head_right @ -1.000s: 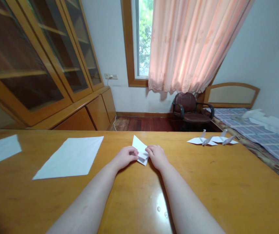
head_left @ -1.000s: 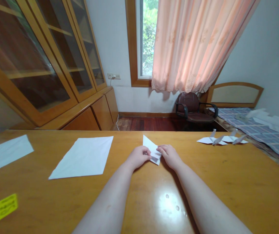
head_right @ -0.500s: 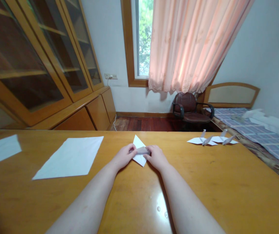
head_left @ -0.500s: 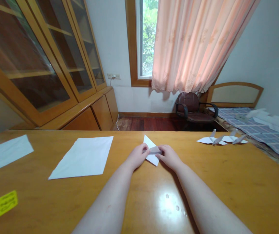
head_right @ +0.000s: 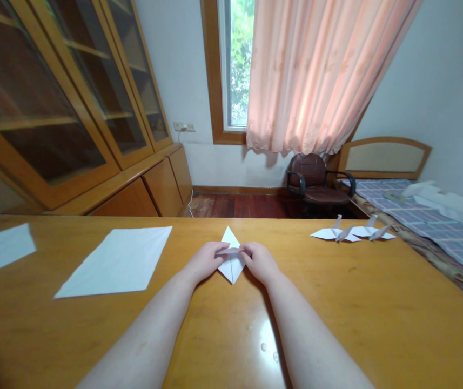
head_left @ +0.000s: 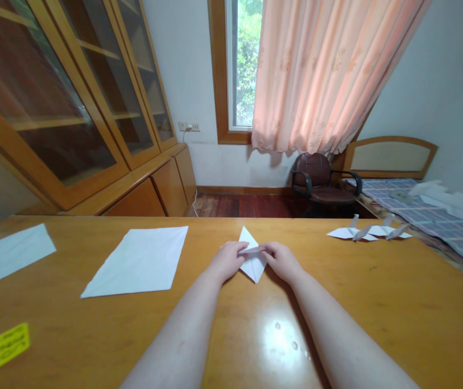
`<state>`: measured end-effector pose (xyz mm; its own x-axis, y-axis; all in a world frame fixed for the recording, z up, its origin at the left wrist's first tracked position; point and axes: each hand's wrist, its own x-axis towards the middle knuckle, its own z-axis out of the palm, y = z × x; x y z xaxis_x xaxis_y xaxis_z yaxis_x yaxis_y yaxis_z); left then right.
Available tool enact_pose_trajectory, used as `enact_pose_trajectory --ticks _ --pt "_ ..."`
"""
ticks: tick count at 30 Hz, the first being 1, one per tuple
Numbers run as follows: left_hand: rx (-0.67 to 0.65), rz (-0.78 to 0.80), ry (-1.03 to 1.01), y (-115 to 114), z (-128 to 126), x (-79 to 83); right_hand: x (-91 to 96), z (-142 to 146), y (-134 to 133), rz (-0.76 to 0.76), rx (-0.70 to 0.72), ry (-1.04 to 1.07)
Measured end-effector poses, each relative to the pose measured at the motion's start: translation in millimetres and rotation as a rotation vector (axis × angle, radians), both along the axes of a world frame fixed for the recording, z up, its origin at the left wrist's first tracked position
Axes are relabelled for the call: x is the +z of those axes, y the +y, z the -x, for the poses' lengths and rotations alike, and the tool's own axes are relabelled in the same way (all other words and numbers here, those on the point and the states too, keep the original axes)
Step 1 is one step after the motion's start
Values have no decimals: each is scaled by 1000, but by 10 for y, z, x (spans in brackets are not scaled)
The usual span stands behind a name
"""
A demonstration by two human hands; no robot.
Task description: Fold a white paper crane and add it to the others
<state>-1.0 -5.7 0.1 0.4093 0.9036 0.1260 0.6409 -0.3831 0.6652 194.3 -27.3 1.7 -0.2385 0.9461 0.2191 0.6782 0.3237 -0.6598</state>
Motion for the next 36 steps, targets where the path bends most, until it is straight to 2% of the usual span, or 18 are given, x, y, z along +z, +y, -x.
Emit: enact_pose_trajectory --ticks 6,16,25,30,36 --pt "-72 82 -70 -34 -12 110 5 -11 0 -18 -22 -1" --pt "7 100 12 -27 -12 123 -41 -21 35 26 -43 -95" --pt "-199 17 -78 -65 -36 146 36 -2 -12 1 -1 20" --pt "-147 55 -63 -46 -24 109 31 1 -12 -6 8 62" --pt "-168 133 -134 -76 -29 108 -9 -11 3 17 -4 27"
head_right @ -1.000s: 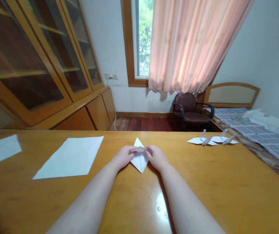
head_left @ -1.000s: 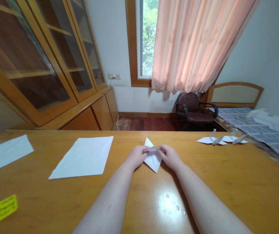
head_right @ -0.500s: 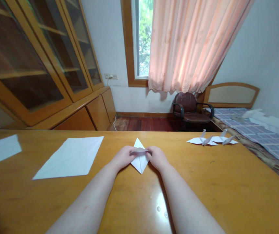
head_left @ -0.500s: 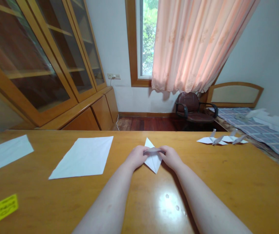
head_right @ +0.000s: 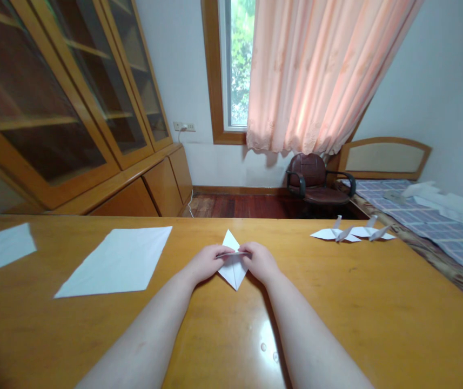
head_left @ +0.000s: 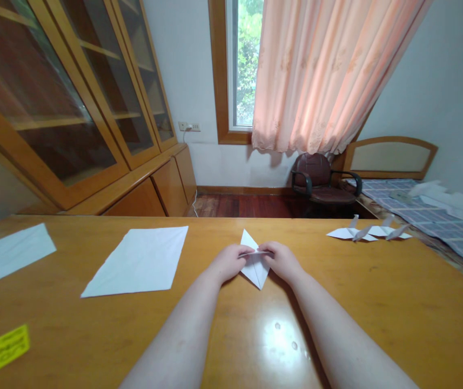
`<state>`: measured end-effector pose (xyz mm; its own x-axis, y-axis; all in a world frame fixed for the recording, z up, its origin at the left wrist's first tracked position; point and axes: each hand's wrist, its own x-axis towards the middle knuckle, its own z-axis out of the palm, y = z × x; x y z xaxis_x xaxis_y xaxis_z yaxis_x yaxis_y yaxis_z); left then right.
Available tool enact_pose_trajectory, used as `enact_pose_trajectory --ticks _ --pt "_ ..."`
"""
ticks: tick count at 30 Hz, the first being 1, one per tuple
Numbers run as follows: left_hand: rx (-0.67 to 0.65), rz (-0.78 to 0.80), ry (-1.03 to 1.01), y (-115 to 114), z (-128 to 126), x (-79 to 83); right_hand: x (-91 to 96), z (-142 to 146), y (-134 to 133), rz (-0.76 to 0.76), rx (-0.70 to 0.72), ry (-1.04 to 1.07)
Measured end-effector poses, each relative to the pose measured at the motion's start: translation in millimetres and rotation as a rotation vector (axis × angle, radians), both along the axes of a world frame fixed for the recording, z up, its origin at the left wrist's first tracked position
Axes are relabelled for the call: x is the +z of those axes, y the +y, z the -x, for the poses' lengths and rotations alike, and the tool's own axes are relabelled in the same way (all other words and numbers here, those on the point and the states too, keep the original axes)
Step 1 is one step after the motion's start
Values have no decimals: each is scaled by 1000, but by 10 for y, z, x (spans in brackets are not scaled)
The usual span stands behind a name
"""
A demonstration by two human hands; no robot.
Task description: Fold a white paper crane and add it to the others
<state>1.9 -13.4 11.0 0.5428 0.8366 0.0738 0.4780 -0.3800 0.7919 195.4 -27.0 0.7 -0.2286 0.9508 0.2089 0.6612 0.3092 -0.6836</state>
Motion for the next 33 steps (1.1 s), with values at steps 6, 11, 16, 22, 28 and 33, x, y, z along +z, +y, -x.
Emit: enact_pose_trajectory --ticks 6,11,16,22,28,33 --pt "-76 146 -126 -64 -9 41 9 -7 9 37 -66 -59" --pt "-85 155 -214 -61 -4 68 34 -5 -4 31 -89 -83" --pt "-20 171 -236 -45 3 18 17 -6 11 39 -126 -90" --pt "-18 188 -264 -47 1 7 -3 -19 29 26 -157 -103" --pt "-77 120 -197 -40 -11 58 -38 -38 51 23 -189 -90" --pt "-28 64 -56 -37 -38 49 -42 -46 61 31 -196 -96"
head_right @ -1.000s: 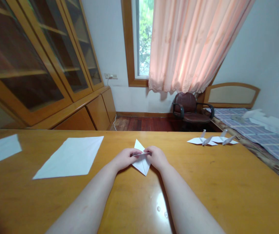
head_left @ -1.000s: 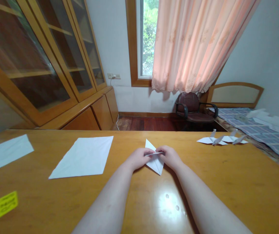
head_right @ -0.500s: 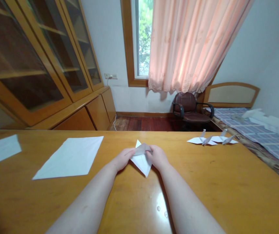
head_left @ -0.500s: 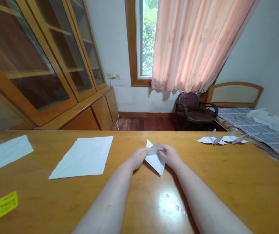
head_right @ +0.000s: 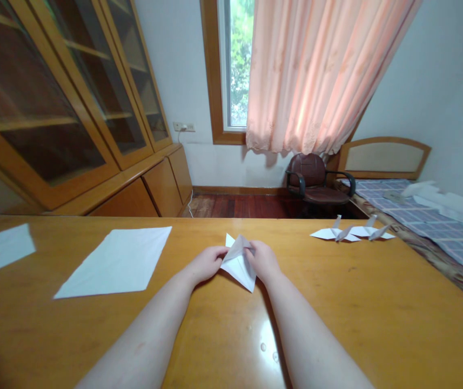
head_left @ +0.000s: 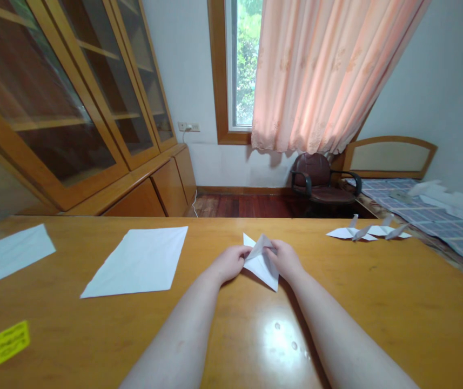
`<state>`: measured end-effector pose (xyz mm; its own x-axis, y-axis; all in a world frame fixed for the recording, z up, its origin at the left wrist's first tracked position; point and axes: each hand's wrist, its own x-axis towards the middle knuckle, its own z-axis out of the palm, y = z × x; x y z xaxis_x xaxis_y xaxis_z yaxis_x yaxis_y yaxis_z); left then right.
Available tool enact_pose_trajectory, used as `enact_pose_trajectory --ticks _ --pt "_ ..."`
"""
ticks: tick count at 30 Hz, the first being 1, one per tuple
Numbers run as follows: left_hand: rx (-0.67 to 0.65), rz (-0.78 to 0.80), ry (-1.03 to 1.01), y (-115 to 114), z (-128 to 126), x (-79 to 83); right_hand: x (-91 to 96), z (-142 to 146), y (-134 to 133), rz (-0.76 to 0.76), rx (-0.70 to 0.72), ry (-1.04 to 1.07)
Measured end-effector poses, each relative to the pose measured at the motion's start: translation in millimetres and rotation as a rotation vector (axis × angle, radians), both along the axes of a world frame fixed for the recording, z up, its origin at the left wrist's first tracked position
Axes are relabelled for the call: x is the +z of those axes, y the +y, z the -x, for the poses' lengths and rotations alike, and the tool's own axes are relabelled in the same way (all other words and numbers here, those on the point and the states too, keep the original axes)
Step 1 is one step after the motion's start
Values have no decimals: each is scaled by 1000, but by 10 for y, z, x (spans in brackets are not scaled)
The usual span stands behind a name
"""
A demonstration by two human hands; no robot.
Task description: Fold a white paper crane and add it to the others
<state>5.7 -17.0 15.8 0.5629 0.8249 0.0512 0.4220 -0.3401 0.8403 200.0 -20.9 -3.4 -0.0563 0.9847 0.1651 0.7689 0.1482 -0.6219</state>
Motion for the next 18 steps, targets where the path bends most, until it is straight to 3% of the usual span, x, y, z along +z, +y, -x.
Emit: enact_pose_trajectory --ticks 5,18 --pt "-48 -66 9 -16 -16 24 2 2 2 -1 -10 -13" --pt "-70 -57 2 -36 -28 60 -19 10 -16 11 17 4"
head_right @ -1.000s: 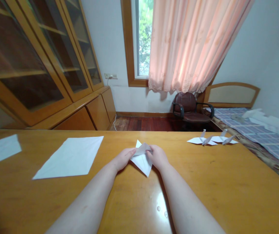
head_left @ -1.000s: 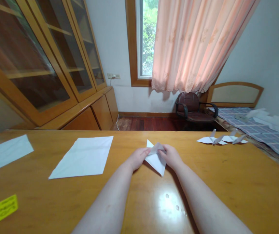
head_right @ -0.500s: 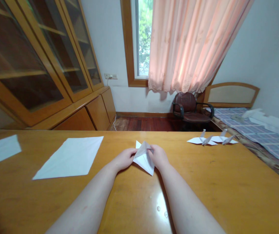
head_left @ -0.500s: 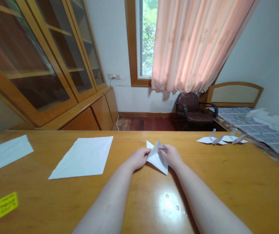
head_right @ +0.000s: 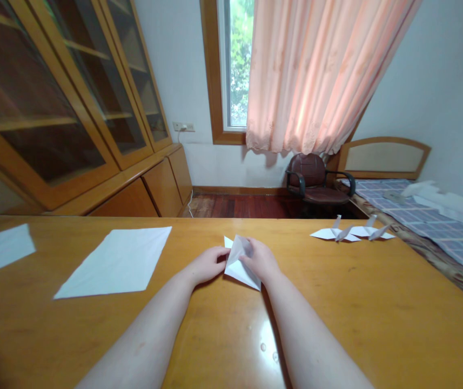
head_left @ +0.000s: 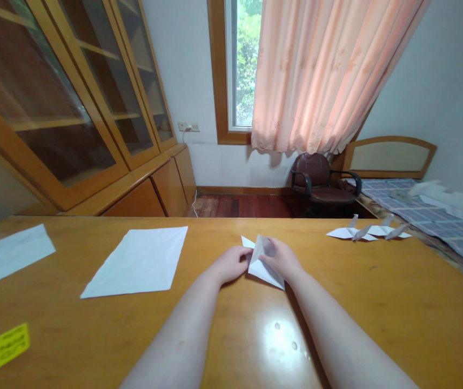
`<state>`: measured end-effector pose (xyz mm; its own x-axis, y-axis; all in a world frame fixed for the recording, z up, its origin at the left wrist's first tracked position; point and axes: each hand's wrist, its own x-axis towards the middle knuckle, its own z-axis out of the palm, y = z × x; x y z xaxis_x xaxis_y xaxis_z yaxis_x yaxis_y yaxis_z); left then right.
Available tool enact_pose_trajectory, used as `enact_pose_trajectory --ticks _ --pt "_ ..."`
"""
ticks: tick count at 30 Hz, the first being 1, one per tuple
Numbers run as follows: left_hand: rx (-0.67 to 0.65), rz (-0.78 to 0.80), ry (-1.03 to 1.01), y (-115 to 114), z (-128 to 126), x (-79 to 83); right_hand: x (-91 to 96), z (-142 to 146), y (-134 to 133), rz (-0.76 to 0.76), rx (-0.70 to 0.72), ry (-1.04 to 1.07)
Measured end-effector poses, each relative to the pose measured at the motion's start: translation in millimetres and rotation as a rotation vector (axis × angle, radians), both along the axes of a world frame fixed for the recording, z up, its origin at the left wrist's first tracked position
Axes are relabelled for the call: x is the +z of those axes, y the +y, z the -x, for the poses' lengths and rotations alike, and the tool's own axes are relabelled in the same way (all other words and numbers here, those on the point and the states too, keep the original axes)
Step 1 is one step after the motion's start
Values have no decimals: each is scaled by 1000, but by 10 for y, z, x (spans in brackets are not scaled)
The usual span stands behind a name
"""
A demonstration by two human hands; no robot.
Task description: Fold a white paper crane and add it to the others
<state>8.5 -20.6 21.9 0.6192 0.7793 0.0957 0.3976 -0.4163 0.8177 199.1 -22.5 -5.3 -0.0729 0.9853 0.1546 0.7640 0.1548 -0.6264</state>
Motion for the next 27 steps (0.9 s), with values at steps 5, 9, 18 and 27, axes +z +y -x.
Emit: enact_pose_trajectory --ticks 5,9,18,27 --pt "12 28 3 3 -5 2 30 20 -8 -14 22 45" --pt "-5 16 -11 11 -3 -9 31 23 -5 -14 13 53" --pt "-25 -9 -11 10 7 -7 -20 -6 16 -36 -39 20" --pt "14 -41 44 53 37 -98 -45 2 21 -36 -30 7"
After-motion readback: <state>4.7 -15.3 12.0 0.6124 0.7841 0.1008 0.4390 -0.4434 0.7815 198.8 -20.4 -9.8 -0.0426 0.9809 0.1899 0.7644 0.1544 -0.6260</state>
